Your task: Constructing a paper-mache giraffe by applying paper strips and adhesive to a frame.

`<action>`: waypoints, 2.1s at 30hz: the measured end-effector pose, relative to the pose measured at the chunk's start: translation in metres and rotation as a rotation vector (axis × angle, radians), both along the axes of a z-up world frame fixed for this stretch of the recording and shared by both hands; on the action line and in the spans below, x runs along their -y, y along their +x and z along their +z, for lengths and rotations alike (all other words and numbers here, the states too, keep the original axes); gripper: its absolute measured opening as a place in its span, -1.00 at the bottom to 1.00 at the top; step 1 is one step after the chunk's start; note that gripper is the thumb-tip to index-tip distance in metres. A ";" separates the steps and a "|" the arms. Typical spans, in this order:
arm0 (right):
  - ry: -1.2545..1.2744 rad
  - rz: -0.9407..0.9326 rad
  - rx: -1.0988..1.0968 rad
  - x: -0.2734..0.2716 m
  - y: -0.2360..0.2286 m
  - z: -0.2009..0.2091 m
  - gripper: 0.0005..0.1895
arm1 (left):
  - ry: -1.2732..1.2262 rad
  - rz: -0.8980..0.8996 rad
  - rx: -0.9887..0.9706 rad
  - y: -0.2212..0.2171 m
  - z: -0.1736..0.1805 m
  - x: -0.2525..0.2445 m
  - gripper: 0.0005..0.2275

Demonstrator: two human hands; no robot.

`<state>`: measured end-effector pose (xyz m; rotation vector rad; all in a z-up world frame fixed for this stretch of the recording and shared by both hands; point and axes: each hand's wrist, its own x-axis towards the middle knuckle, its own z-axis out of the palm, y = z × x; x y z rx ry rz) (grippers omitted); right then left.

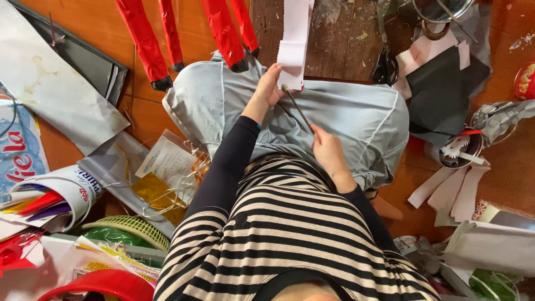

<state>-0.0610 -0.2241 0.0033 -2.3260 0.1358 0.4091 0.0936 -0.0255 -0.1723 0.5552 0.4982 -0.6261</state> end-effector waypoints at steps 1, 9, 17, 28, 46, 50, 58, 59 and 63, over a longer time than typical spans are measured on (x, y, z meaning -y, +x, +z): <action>-0.022 -0.025 -0.046 0.004 -0.004 0.003 -0.69 | 0.018 0.000 0.000 -0.003 0.005 -0.003 -0.73; -0.024 -0.180 -0.144 0.029 0.029 0.029 -0.59 | -0.026 -0.023 0.001 -0.057 -0.012 -0.014 -0.68; -0.169 0.117 0.208 -0.022 0.139 -0.058 -0.54 | 0.030 -0.155 -0.096 -0.135 0.014 -0.029 -0.66; -0.107 0.023 0.207 -0.034 0.159 -0.094 -0.48 | 0.034 -0.122 -0.068 -0.135 0.006 -0.030 -0.68; 1.239 -0.686 0.034 0.237 0.279 -0.088 -0.71 | -0.080 -0.005 0.027 -0.041 0.023 -0.009 -0.74; 1.780 -0.215 -0.480 0.125 0.219 -0.017 -0.25 | -0.065 0.063 0.101 -0.005 0.101 0.010 -0.66; 0.987 -0.087 0.199 0.005 0.142 0.019 -0.66 | -0.061 -0.027 0.304 0.016 0.135 0.018 -0.63; 0.981 -0.182 0.274 0.007 0.145 0.021 -0.72 | -0.077 -0.082 0.359 0.013 0.140 0.012 -0.63; 1.250 -0.271 0.262 0.019 0.139 0.080 -0.66 | -0.059 -0.087 0.327 0.011 0.095 -0.047 -0.61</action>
